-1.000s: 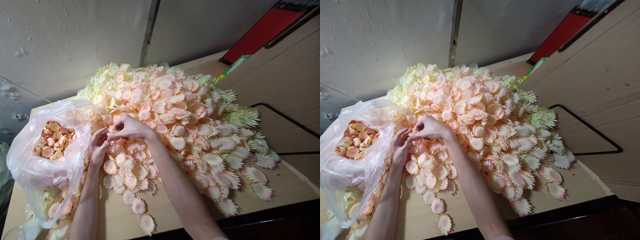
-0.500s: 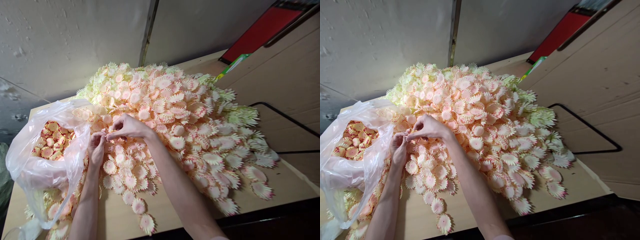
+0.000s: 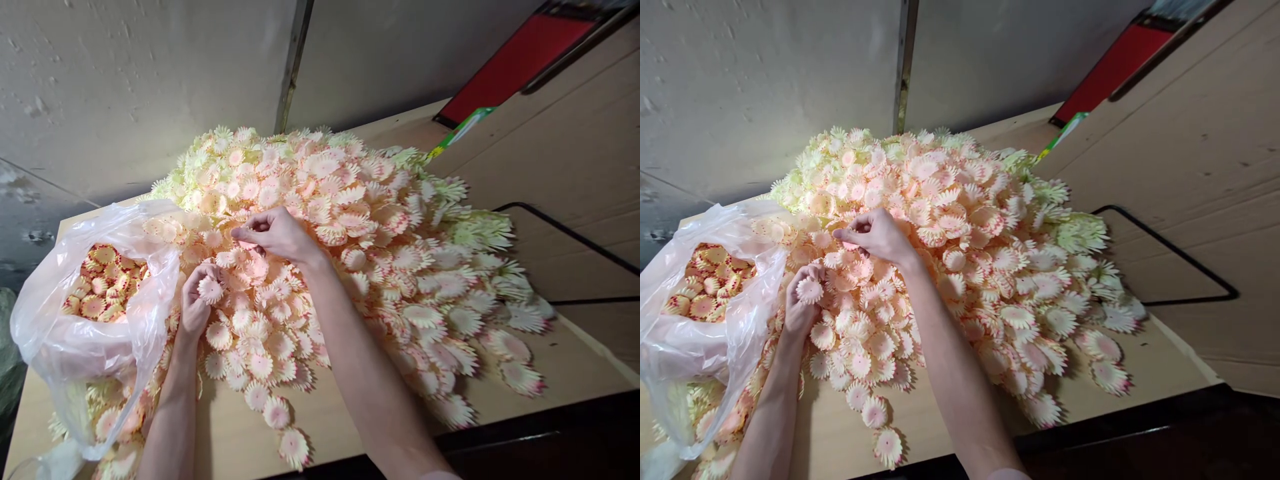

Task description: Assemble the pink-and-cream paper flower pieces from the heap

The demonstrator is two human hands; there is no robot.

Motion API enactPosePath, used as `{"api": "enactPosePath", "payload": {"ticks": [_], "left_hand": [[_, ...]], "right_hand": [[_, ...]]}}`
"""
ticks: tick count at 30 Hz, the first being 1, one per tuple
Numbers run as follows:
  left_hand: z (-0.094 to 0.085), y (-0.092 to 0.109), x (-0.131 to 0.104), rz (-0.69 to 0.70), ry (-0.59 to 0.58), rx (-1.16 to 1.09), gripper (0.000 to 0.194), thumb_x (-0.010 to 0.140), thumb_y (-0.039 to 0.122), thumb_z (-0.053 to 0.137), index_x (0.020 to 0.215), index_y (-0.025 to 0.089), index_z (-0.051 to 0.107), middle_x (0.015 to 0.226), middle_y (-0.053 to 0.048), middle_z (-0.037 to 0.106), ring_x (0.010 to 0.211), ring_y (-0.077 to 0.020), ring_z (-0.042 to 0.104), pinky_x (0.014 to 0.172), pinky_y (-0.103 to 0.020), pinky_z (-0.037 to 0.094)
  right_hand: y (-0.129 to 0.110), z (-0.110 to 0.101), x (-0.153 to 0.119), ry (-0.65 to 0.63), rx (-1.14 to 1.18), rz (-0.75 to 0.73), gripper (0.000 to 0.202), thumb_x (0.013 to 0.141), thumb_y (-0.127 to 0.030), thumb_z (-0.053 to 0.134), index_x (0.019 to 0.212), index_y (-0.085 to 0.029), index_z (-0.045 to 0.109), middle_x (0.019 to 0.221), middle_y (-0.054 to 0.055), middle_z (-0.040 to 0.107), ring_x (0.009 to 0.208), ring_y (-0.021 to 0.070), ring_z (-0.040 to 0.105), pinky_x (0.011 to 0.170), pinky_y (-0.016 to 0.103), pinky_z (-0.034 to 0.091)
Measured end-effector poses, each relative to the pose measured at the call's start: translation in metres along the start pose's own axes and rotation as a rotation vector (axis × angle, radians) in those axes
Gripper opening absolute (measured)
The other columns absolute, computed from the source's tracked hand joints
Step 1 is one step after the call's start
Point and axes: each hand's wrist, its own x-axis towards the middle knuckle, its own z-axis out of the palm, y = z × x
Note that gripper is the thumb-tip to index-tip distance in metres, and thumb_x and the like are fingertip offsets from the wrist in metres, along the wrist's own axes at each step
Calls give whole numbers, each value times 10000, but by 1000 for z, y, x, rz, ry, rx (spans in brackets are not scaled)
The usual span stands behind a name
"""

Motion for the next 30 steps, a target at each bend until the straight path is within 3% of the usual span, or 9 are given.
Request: {"api": "enactPosePath", "payload": {"ticks": [5, 9, 14, 21, 26, 30], "left_hand": [[2, 2, 2, -101, 91, -68, 374, 850, 553, 641, 791, 184, 628, 876, -55, 588, 884, -192, 558, 810, -307, 458], [2, 1, 3, -105, 168, -31, 325, 833, 511, 700, 856, 195, 631, 887, -28, 612, 859, -150, 579, 812, -263, 475], [3, -1, 4, -56, 187, -20, 323, 732, 395, 825, 909, 207, 632, 878, -1, 641, 826, -114, 604, 766, -213, 491], [1, -5, 5, -72, 174, 6, 358, 706, 376, 848, 987, 211, 702, 918, -29, 707, 842, -128, 668, 772, -230, 543], [-2, -7, 5, -58, 172, 28, 273, 693, 377, 856, 882, 200, 771, 938, -51, 746, 893, -173, 697, 819, -294, 568], [0, -6, 5, -68, 260, 42, 261, 674, 398, 863, 790, 187, 762, 807, -30, 738, 762, -145, 673, 733, -270, 555]], "right_hand": [[0, -2, 0, -179, 79, 20, 311, 684, -379, 840, 840, -132, 734, 755, 44, 729, 630, 111, 624, 570, 225, 490], [-3, 6, -1, -298, 45, -14, 232, 689, -274, 798, 855, -118, 755, 816, 55, 749, 724, 132, 658, 678, 257, 519], [-4, 16, 0, -300, -35, -39, 256, 684, -323, 785, 764, -83, 747, 681, 44, 694, 614, 117, 580, 573, 246, 435], [4, 26, 3, -312, -54, -50, 300, 660, -369, 817, 734, -86, 750, 646, 48, 677, 592, 116, 562, 529, 234, 388], [2, 25, 2, -308, -67, -26, 395, 641, -472, 851, 693, -100, 728, 580, 7, 598, 536, 86, 483, 479, 234, 323], [0, 24, 1, -340, -1, 6, 443, 633, -517, 852, 696, -98, 721, 567, -8, 568, 515, 73, 451, 459, 228, 319]]}}
